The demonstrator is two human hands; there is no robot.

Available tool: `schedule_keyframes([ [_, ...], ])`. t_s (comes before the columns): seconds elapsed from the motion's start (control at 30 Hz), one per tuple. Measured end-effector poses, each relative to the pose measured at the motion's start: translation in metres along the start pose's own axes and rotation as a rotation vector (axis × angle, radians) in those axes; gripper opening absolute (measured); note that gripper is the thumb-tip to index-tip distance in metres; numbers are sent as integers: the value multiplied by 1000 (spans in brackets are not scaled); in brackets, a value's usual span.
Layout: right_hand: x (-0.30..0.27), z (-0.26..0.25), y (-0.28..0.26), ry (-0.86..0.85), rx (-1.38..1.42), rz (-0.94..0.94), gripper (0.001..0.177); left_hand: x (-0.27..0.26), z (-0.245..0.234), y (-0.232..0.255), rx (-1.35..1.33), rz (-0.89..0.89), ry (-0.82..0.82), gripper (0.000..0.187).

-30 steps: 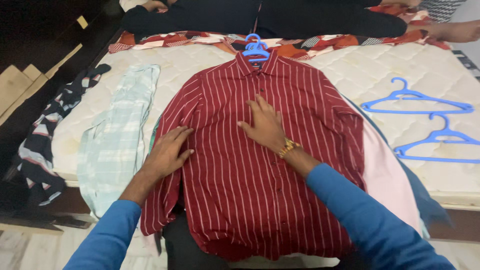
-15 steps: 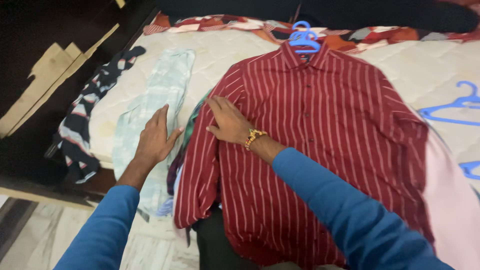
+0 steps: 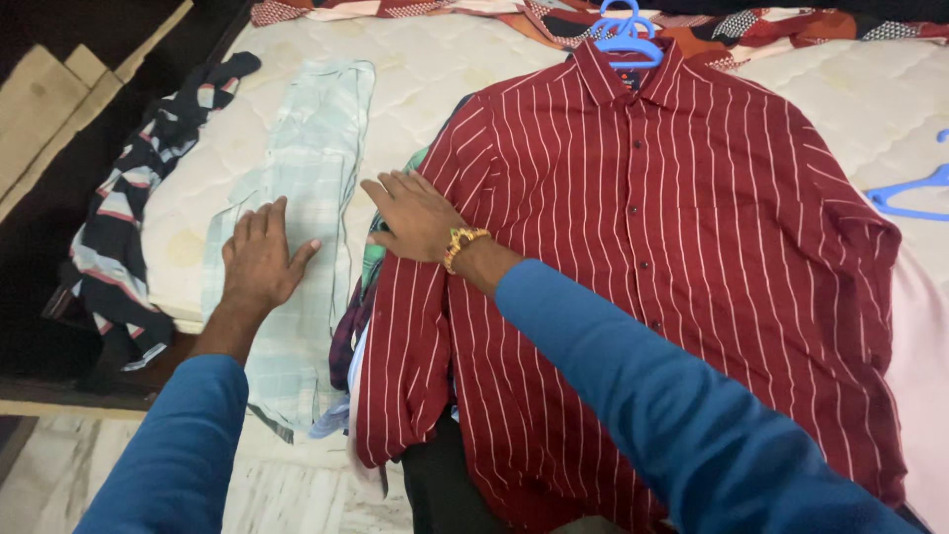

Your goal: The person buttons a red striped shirt on a hanger, smooths it, then picks up a light blue checkered shirt, places it on a hanger, and begins buttoning it.

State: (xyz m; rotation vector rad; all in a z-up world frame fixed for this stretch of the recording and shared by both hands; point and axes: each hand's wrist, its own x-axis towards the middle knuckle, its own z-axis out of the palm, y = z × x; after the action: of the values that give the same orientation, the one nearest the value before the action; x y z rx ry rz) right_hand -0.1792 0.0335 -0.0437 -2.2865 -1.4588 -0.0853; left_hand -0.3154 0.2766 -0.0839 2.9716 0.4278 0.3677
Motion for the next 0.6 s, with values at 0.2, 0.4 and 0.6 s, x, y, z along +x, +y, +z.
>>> schedule_keyframes([
  [0.2,24,14,9,32,19,-53,80,26,7,-7,52,-51,-42,96],
  [0.4,40,18,-16,-148,70,-14,84,43,10,-12,7,-297,-187,94],
  [0.6,36,38,-16,-259,-28,26,88,30,33,-26,16,-216,-117,53],
])
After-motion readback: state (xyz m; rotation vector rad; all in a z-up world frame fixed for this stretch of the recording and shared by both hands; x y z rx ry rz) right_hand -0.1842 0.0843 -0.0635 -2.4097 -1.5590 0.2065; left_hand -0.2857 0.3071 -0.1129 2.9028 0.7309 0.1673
